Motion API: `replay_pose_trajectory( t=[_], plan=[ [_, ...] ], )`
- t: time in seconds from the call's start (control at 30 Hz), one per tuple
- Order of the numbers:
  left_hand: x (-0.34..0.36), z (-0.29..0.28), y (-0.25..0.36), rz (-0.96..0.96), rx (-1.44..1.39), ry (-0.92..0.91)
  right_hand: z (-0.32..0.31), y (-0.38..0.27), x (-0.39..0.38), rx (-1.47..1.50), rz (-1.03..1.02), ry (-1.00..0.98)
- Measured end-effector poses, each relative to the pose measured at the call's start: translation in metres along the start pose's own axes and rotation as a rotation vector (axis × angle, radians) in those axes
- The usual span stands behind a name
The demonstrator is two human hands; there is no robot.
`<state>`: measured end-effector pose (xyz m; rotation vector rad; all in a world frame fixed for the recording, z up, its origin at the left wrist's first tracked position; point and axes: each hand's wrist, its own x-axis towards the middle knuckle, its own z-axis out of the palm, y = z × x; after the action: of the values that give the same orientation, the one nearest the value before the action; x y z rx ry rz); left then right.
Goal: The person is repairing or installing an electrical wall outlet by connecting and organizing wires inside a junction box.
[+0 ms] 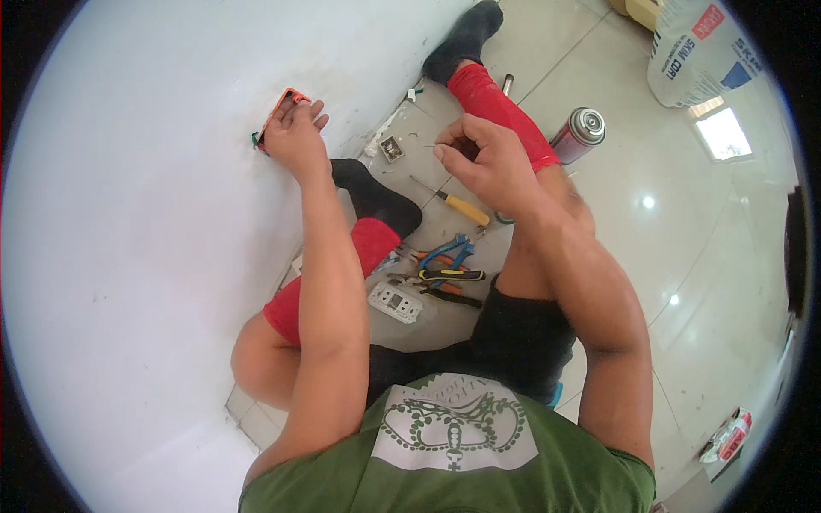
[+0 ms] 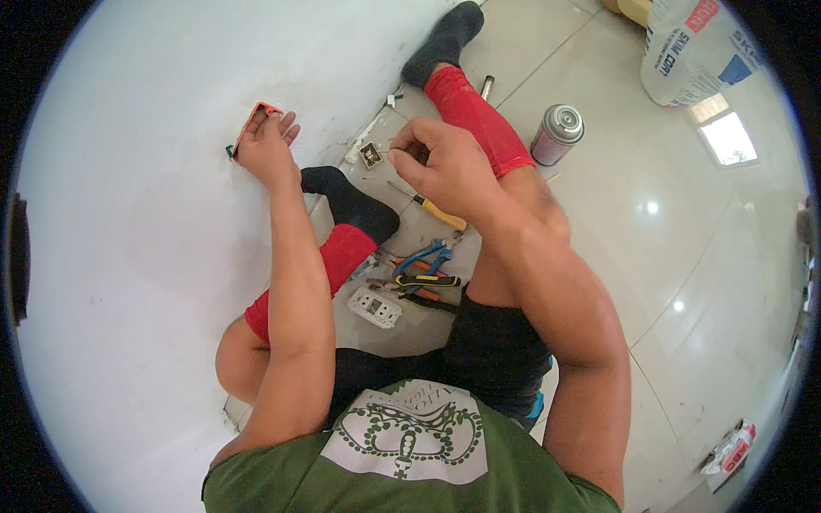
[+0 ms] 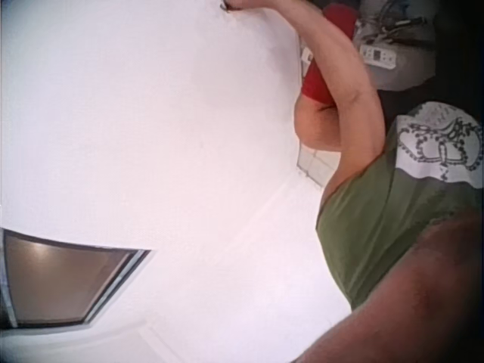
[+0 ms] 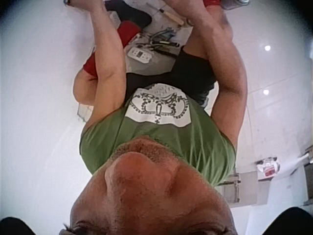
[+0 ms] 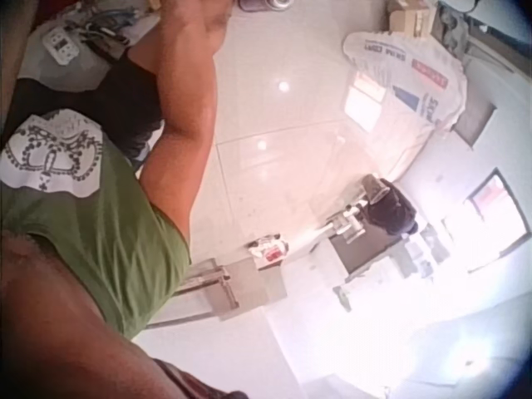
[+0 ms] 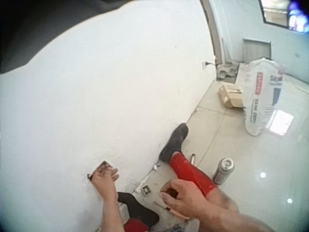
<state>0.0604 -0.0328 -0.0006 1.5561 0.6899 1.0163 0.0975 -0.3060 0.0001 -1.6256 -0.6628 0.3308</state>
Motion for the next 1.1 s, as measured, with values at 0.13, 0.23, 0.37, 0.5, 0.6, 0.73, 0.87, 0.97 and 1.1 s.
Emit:
replay_pose_trajectory(
  t=[0.13,0.23,0.37,0.5,0.6,0.73,0.87,0.97,1.1],
  plan=[
    [-0.01,0.009,0.003,-0.056,-0.134,0.09,-0.001,0.0,-0.003,-0.002,0.016,0.015],
    [-0.013,0.016,0.001,-0.008,-0.202,0.177,-0.002,-0.001,0.0,-0.013,0.009,0.022],
    [-0.013,0.023,0.001,-0.065,-0.37,0.289,-0.004,-0.002,0.0,-0.017,-0.026,0.045],
    [-0.012,0.026,0.001,-0.084,-0.431,0.313,-0.007,-0.003,0.0,0.024,0.016,0.035],
    [-0.006,0.014,-0.002,-0.141,-0.504,0.289,-0.005,-0.001,0.001,0.004,0.039,0.015],
    [-0.006,0.007,0.001,-0.174,-0.505,0.201,-0.006,0.001,0.0,-0.003,-0.01,0.022],
    [-0.009,0.008,0.007,-0.131,-0.347,0.187,-0.005,-0.001,0.001,-0.005,0.03,0.009],
    [-0.007,0.008,0.008,-0.076,-0.244,0.165,-0.003,0.002,0.001,0.009,0.004,0.027],
    [-0.004,0.0,0.006,-0.052,-0.174,0.098,-0.001,0.001,0.002,-0.042,0.006,0.007]
  ],
)
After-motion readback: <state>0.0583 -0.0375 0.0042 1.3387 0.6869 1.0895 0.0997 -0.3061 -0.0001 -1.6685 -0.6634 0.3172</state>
